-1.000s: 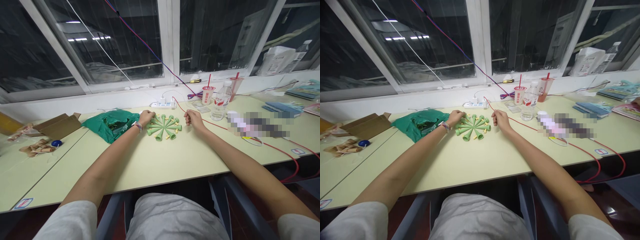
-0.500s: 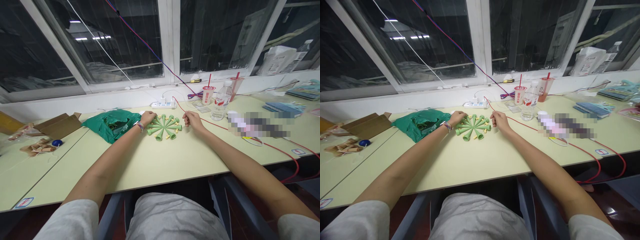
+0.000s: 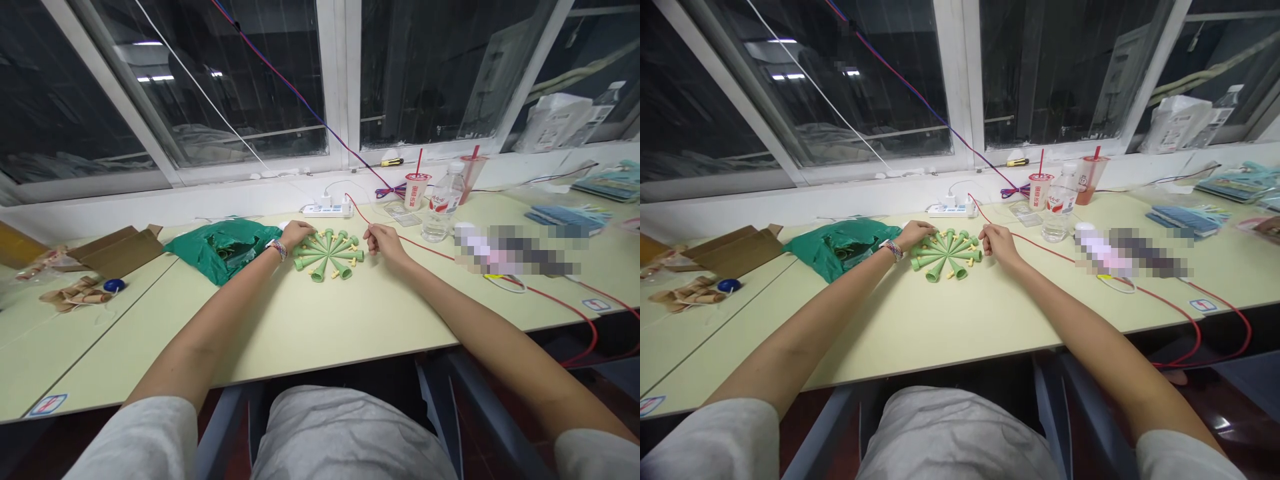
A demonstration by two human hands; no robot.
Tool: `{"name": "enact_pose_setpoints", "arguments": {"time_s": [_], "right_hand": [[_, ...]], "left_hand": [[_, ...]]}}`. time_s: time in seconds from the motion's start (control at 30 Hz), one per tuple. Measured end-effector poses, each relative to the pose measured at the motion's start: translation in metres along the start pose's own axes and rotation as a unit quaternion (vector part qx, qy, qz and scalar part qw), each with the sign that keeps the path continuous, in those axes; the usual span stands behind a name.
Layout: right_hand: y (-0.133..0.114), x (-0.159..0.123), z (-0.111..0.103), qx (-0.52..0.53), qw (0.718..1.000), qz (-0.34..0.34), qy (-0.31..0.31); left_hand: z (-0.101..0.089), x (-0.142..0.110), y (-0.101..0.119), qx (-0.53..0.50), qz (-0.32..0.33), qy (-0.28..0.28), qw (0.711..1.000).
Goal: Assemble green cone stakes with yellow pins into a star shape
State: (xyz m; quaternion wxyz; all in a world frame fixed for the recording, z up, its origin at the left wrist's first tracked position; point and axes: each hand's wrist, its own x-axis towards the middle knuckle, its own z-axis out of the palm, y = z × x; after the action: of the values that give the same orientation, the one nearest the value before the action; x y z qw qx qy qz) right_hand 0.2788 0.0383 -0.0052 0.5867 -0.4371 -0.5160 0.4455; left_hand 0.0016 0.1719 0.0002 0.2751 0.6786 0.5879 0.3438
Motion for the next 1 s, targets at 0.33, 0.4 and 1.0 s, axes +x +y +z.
{"name": "enact_pose_setpoints", "arguments": {"time_s": [0.33,0.4,1.0], "right_hand": [[0.000,0.000,0.001,-0.003,1.000,0.010,-0.010],[0.000,0.000,0.000,-0.003,1.000,0.011,-0.011],[0.040,0.023,-0.033,-0.405,0.900,-0.156,0.036]], "left_hand": [[-0.001,0.000,0.006,0.007,-0.016,-0.029,0.999],[-0.002,-0.001,0.008,0.011,-0.015,-0.033,0.999],[-0.044,-0.054,-0.034,0.082,0.070,0.031,0.994]]}}
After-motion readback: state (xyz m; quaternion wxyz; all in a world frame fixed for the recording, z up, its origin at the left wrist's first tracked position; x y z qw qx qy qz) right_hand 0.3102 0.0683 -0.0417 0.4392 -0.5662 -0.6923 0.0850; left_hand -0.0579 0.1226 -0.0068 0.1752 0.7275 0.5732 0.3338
